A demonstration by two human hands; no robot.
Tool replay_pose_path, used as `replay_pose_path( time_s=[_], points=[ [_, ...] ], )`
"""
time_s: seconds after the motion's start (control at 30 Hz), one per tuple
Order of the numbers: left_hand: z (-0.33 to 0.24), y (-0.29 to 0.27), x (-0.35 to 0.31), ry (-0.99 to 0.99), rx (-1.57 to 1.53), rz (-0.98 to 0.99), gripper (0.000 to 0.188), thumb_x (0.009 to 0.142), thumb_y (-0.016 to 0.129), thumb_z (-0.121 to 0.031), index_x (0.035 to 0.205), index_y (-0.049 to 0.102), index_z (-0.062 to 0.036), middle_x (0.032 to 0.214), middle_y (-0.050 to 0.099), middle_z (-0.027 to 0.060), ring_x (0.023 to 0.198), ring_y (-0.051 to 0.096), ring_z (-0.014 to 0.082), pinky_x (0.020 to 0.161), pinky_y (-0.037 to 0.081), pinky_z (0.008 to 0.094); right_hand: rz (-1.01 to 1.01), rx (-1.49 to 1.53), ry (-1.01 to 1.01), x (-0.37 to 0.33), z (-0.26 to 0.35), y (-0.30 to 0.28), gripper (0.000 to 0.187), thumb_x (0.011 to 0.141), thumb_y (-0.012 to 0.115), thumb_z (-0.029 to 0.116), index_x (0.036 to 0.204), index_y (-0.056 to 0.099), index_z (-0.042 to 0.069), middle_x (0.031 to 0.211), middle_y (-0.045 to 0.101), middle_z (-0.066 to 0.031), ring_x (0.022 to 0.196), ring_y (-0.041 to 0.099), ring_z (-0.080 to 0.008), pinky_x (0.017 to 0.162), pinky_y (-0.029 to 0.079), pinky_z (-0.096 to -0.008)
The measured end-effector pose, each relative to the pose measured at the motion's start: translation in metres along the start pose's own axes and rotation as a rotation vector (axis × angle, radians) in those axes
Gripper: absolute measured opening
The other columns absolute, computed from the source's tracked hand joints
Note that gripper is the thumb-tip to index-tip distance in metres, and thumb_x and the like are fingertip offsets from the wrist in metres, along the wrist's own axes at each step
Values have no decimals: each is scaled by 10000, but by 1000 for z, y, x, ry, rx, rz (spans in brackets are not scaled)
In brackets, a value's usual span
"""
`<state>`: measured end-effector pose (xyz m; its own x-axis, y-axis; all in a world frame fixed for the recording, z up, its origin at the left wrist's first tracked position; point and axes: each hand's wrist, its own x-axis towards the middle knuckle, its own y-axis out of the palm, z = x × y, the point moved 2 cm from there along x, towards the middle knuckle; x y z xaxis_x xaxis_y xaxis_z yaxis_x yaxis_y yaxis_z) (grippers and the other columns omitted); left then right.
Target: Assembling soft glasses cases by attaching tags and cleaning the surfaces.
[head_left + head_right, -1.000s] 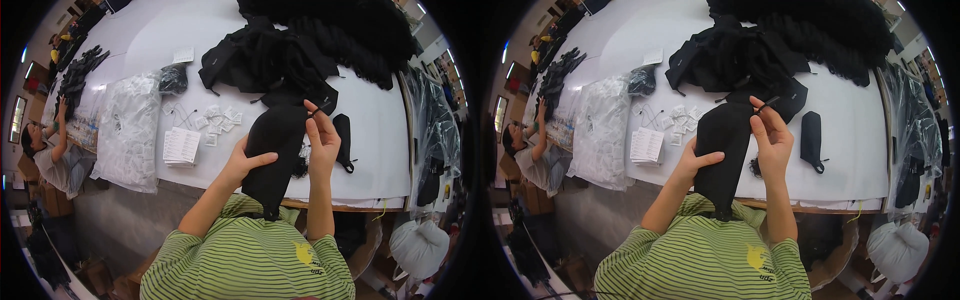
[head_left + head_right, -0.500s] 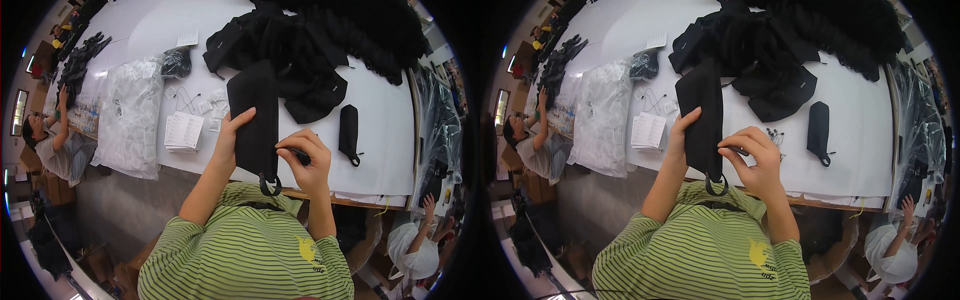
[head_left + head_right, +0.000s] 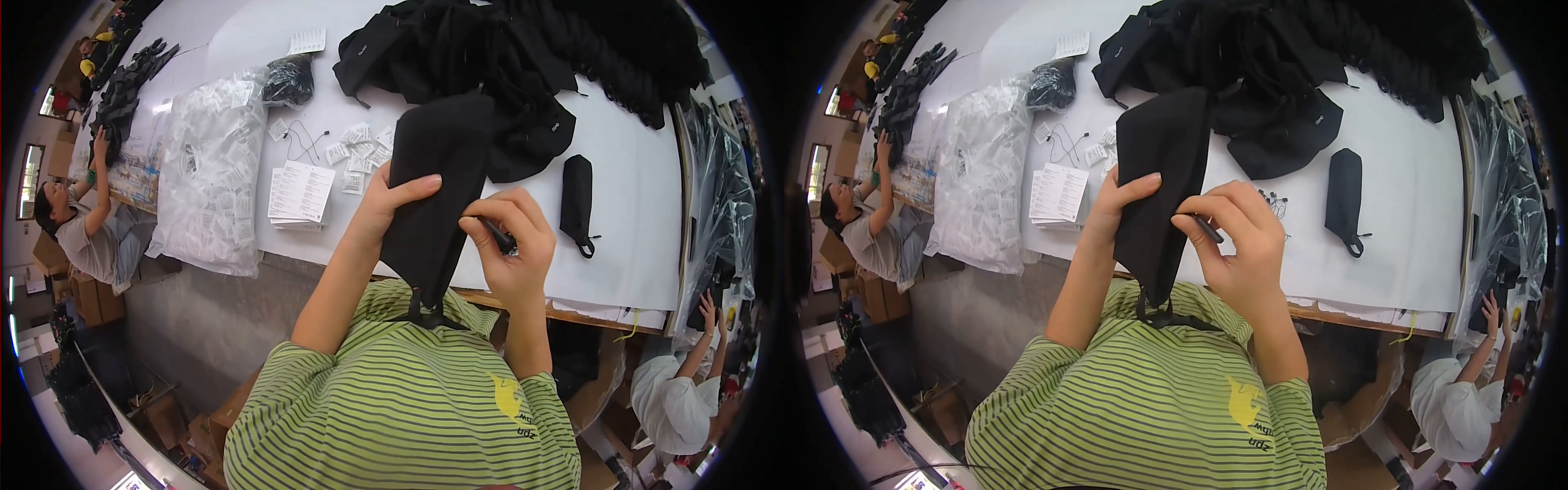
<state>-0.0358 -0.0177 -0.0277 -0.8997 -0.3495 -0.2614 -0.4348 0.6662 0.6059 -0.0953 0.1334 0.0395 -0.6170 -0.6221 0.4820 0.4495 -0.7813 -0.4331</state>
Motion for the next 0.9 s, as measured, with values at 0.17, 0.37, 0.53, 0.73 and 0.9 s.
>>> replay_pose_path(
  time_s=[0.17,0.37,0.53,0.73,0.9],
  points=[
    [-4,-11,8,-46,-170,-97,306,828,679,-148,1077,581,0,897,659,79,741,653,141,642,543,254,209,103,-29,-11,9,9,143,683,740,12,781,639,35,706,555,-43,602,495,-181,512,386,-284],
    [-5,-13,6,-5,-207,-74,283,832,672,-139,1065,580,-7,870,659,73,716,652,135,632,542,249,226,131,10,-17,6,12,144,691,738,20,788,634,44,704,546,-39,606,496,-186,523,392,-287],
    [-7,-5,-1,-26,-150,-37,264,836,667,-132,1059,583,-18,869,660,71,711,651,136,626,542,251,77,90,65,-9,6,15,129,708,729,2,792,637,38,695,534,-40,602,498,-165,509,393,-275],
    [-6,-19,6,-15,-176,-90,299,845,663,-159,1097,578,-21,922,656,79,776,653,141,678,545,269,315,206,149,-17,3,11,160,723,734,42,863,656,44,787,561,-52,695,520,-188,593,421,-289],
    [0,-15,7,76,-223,-279,270,915,568,-188,1120,556,-13,1026,646,107,889,652,174,752,551,302,60,-230,-25,-10,3,5,353,726,742,120,1060,629,119,1026,548,-89,960,491,-248,811,405,-365]
  ],
)
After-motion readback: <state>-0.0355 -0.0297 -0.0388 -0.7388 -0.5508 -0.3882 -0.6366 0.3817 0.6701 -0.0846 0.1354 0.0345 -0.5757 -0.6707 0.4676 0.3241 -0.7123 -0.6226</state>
